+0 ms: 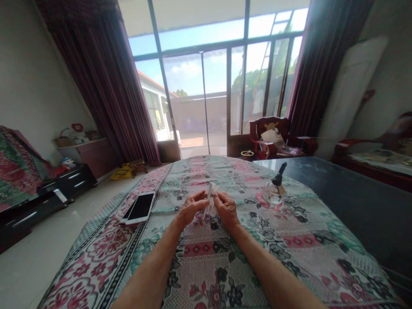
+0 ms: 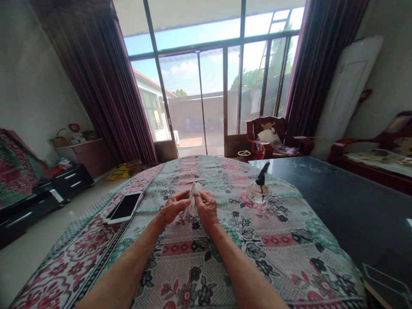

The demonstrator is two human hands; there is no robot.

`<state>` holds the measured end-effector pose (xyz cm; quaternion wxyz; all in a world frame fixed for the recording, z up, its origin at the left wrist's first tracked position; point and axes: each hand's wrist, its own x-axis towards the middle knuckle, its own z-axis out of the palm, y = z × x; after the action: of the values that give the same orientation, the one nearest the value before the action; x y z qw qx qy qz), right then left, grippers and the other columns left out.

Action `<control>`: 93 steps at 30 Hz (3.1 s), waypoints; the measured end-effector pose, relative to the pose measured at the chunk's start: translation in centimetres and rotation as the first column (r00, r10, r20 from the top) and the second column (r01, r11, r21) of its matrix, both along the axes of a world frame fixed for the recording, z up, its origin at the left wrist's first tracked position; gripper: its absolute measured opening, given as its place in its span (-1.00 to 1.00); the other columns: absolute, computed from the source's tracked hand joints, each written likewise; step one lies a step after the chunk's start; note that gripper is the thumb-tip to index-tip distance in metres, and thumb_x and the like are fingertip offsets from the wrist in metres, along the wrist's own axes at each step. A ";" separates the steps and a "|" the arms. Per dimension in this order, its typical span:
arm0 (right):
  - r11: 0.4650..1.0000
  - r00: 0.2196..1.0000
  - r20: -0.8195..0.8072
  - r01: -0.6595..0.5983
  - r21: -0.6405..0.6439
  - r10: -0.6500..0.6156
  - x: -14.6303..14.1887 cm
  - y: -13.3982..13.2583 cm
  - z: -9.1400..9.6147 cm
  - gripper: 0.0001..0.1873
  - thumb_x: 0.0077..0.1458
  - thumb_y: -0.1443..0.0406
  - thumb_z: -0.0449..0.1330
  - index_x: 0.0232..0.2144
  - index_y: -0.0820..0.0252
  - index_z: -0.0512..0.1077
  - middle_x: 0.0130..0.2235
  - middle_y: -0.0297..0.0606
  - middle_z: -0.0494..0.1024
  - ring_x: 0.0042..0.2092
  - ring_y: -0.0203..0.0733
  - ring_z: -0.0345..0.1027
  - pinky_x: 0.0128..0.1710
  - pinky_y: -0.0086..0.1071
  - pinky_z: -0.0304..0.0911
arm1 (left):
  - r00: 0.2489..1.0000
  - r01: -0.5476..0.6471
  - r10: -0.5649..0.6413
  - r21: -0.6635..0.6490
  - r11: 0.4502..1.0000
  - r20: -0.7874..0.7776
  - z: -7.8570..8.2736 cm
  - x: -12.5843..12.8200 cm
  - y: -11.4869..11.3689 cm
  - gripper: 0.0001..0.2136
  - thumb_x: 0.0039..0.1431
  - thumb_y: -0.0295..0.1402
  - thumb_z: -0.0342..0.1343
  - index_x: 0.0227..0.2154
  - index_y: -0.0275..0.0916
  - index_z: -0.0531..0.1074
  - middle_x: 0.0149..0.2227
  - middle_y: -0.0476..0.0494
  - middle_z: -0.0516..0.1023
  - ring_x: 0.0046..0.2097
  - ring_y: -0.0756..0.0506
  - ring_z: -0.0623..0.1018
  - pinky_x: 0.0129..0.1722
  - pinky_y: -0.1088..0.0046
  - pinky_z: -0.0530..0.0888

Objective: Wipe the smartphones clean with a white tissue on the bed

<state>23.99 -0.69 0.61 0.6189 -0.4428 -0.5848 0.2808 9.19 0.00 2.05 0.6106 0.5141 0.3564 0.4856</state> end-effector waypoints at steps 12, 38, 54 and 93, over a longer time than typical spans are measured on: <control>0.999 0.998 -0.044 -0.034 -0.037 0.033 -0.2 0.2 -0.2 -0.63 0.02 0.08 0.09 -0.41 0.20 0.57 -0.42 -0.31 0.45 -0.34 -0.22 0.31 -0.35 -0.44 0.22 | 1.000 -0.004 0.004 -0.001 1.000 -0.023 0.5 0.0 -0.3 -0.27 -0.27 -0.31 0.38 0.09 -0.29 0.40 -0.10 -0.29 0.57 -0.12 -0.25 0.55 -0.16 0.31 0.44; 0.955 0.875 -0.471 -0.226 -0.194 0.111 1.0 1.5 0.5 -0.67 -0.18 0.10 0.21 -0.38 0.20 0.49 -0.52 -0.36 0.48 -0.53 -0.31 0.24 -0.55 -0.47 0.14 | 0.951 0.134 -0.125 -0.012 0.991 0.284 0.5 -1.0 0.5 -0.51 -0.03 -0.29 0.23 -0.01 -0.38 0.42 -0.16 -0.30 0.59 -0.28 -0.13 0.57 -0.34 0.43 0.48; 0.994 0.960 0.273 0.032 0.100 -0.058 -0.1 1.3 -0.5 -0.80 -0.10 0.30 0.12 -0.46 0.17 0.55 -0.41 -0.26 0.55 -0.35 -0.20 0.37 -0.28 -0.39 0.26 | 0.954 -0.294 0.297 0.061 0.954 -0.048 0.4 -0.9 1.5 -0.34 -0.19 -0.29 0.29 0.07 -0.27 0.33 0.08 -0.29 0.44 -0.12 -0.13 0.54 -0.27 0.46 0.46; 0.991 0.538 0.832 0.091 0.100 -0.133 0.4 -0.2 -0.3 -0.75 0.14 0.32 0.06 -0.26 0.09 0.55 -0.09 -0.24 0.55 -0.01 -0.08 0.28 0.00 -0.23 0.03 | 0.520 0.076 0.352 0.452 0.889 -0.779 -1.1 -3.3 1.3 -0.32 -0.26 -0.29 0.29 0.06 -0.25 0.38 -0.09 -0.16 0.53 -0.08 -0.20 0.48 -0.03 0.35 0.39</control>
<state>24.37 -0.88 0.35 0.2919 -0.5456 -0.7854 -0.0171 5.93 1.34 0.99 0.1891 0.7740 0.5303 0.2898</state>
